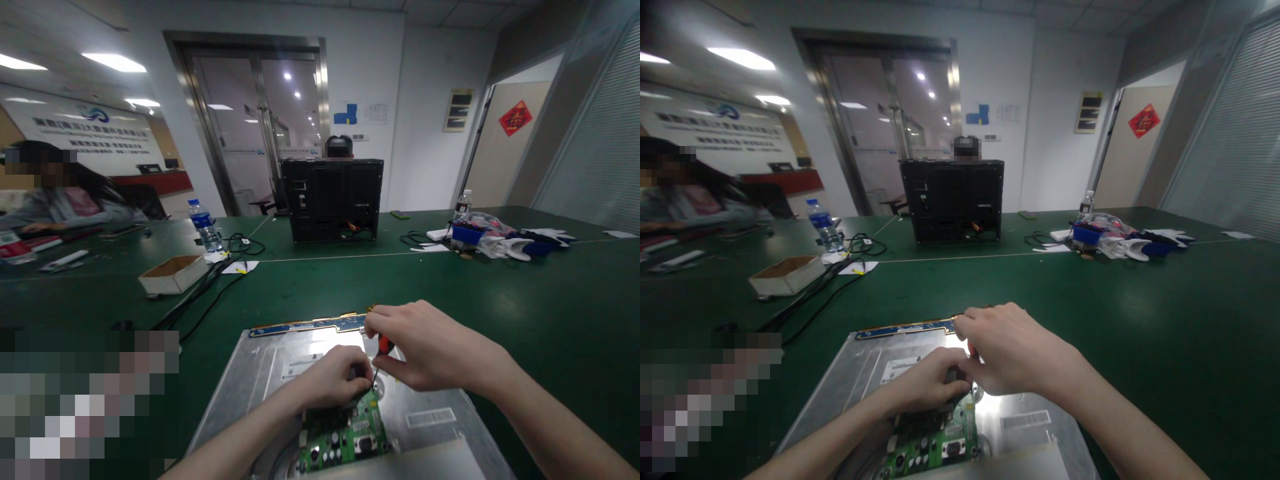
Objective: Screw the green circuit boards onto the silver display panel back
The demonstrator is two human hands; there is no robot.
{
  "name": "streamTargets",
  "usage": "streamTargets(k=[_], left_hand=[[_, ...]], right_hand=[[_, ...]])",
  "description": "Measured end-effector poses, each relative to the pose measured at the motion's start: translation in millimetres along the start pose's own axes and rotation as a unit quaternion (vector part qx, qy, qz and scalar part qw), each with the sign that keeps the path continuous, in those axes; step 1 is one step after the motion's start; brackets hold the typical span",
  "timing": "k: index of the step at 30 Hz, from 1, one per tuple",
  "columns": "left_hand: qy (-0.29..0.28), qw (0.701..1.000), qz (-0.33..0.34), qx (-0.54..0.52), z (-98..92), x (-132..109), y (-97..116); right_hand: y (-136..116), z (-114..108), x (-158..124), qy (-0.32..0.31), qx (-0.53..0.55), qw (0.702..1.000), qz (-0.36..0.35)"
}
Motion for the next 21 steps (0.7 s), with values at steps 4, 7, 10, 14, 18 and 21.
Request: streamTargets(k=[4, 7, 10, 14, 18, 21], left_hand=[[-0.002, 1.0, -0.004, -0.004, 1.3, 1, -1], [-0.003, 1.0, -0.003, -0.006, 1.5, 0, -1], [0.0, 1.0, 0.001, -0.006, 0.2, -1, 1], [0.0, 1.0, 0.004, -0.001, -1.0, -2, 3], [0.003, 1.0, 0.006, 0.0, -0.5, -1, 2], [0.005, 1.0, 0.004, 0.0, 0.3, 0, 1]], right_hand=[[-2, 2, -1, -0.016, 0.014, 1.0, -0.014], [0, 4, 1, -0.014, 0.013, 1.0, -0.006], [4, 4, 2, -0.005, -0.017, 1.0, 0.01], [5, 5, 1, -0.024, -0.023, 0.999, 0.023], [-4, 0, -1, -0.016, -0.004, 1.0, -0.004], [-7, 0, -1, -0.022, 0.013, 1.0, -0.018]])
Point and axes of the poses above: each hand's wrist, its own x-axis towards the middle knuckle, its own z-axis out of the palm, y = z × x, the point moved 7 cm from there along x, towards the middle knuckle, and after that the axes turned 13 degrees about -z, right-handed, at the moved point
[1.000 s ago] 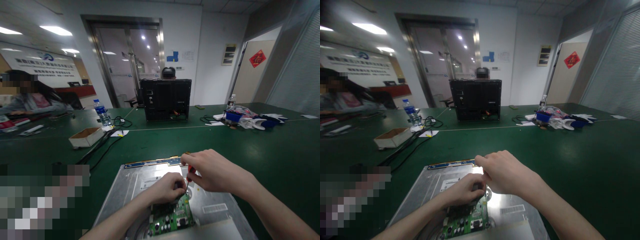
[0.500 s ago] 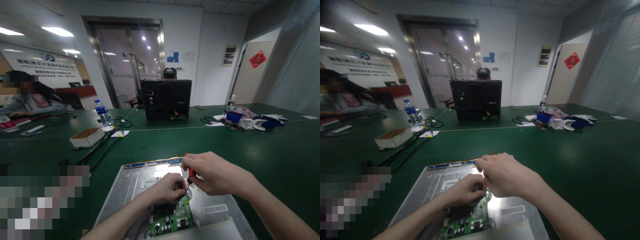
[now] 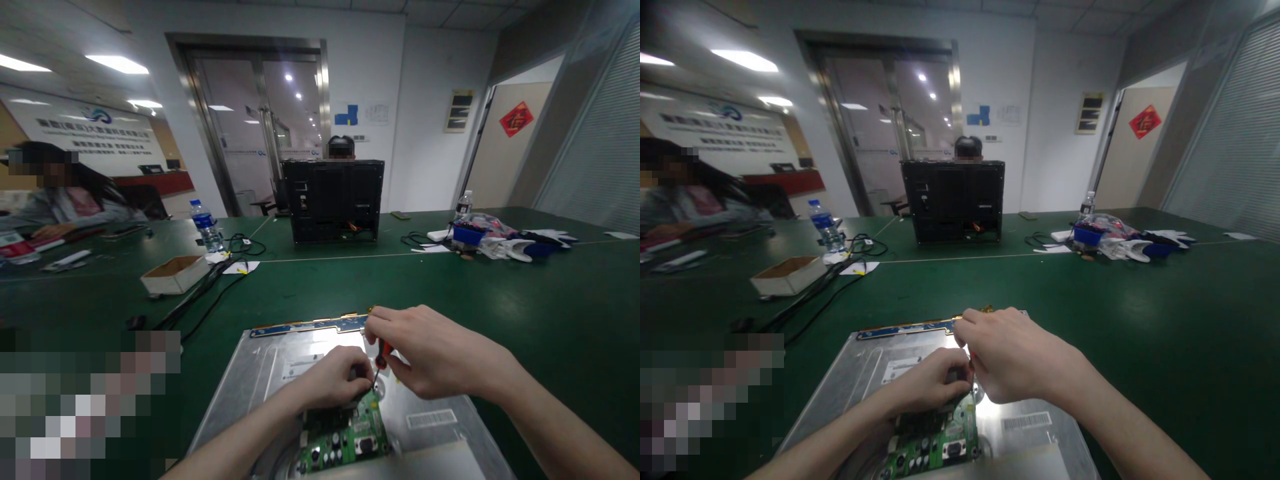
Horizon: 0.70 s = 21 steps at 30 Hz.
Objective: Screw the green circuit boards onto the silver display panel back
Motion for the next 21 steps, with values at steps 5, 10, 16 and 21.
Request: streamTargets(k=[5, 10, 16, 21], left_hand=[[-0.001, 1.0, -0.004, 0.003, 0.4, 0.0, -0.9], [-0.002, 1.0, -0.003, 0.011, 0.1, -0.6, -1.0], [-0.005, 1.0, -0.005, 0.007, 0.6, -1.0, 0.5], [-0.008, 1.0, -0.006, 0.005, 0.5, -0.8, 2.3]], right_hand=[[4.9, 2.8, 2.7, -0.002, -0.012, 1.0, 0.021], [8.9, 1.7, 2.9, -0.001, -0.045, 0.998, 0.047], [0.7, 0.0, -0.9, -0.001, -0.016, 1.0, 0.011], [2.0, 3.3, 1.3, -0.005, -0.021, 1.0, 0.012]])
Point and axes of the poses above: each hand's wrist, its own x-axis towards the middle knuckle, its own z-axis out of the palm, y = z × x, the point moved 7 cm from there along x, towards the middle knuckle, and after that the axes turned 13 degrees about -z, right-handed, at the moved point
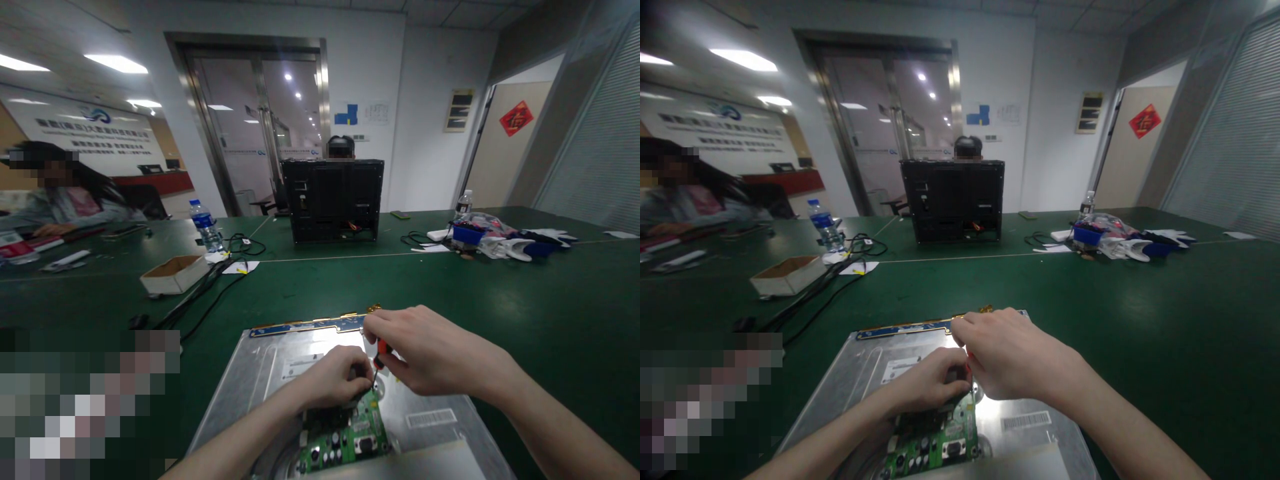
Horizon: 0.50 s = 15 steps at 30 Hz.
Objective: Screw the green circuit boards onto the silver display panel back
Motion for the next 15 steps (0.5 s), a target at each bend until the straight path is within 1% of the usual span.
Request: streamTargets(k=[6, 11, 15], left_hand=[[0.0, 1.0, -0.002, 0.007, -0.3, 1.2, -2.2], [0.006, 1.0, -0.004, 0.014, -0.5, 0.9, -3.0], [0.006, 1.0, -0.01, 0.015, -0.3, 0.8, -3.1]], right_hand=[[6.0, -1.1, 0.8, -0.01, -0.046, 0.998, 0.032], [-1.4, -4.2, -1.7, -0.002, 0.007, 1.0, 0.001], [-1.4, -3.3, -2.0, -0.003, 0.012, 1.0, -0.004]])
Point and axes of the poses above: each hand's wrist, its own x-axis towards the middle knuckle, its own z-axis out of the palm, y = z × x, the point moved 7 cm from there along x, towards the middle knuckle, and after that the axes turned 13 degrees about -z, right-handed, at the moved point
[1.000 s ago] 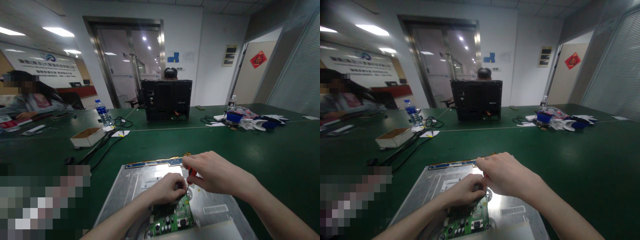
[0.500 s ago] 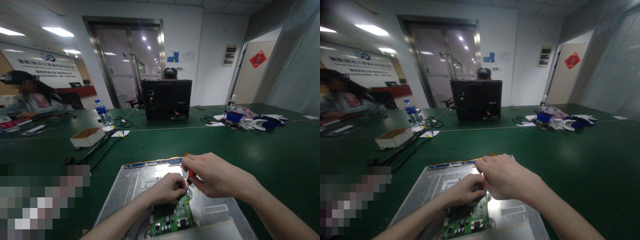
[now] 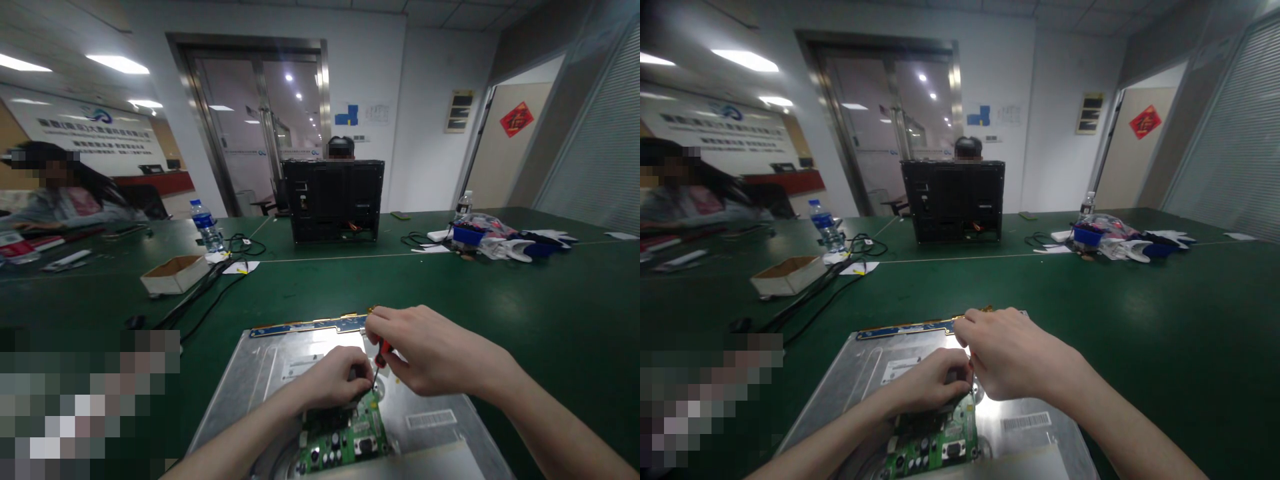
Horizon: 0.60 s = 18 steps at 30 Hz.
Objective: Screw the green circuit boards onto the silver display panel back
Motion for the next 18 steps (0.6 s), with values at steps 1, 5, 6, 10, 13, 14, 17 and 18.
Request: streamTargets(k=[1, 5, 6, 10, 13, 14, 17, 18], left_hand=[[-0.001, 1.0, 0.0, 0.0, 0.1, 0, 0], [-0.003, 1.0, 0.004, 0.001, 0.0, 0, 1], [-0.003, 1.0, 0.005, 0.002, 0.0, -1, 2], [-0.004, 1.0, 0.009, 0.004, -0.1, -1, 2], [0.002, 1.0, 0.01, 0.004, -0.2, -1, 2], [0.002, 1.0, 0.01, 0.004, 0.1, -1, 1], [0.001, 1.0, 0.006, 0.002, 1.4, 0, 0], [0.001, 1.0, 0.004, 0.002, 1.6, 0, -1]], right_hand=[[1, 1, 1, 0.001, -0.002, 1.0, 0.001], [9, 3, 3, 0.011, -0.023, 0.999, 0.035], [11, 3, 3, 0.011, -0.028, 0.999, 0.045], [9, 4, 5, 0.01, -0.029, 0.999, 0.037], [4, 2, 3, 0.018, -0.015, 1.0, 0.015], [3, 1, 2, 0.021, -0.013, 1.0, 0.009], [2, 0, 0, 0.025, -0.012, 1.0, 0.002], [2, 0, 0, 0.023, -0.011, 1.0, 0.001]])
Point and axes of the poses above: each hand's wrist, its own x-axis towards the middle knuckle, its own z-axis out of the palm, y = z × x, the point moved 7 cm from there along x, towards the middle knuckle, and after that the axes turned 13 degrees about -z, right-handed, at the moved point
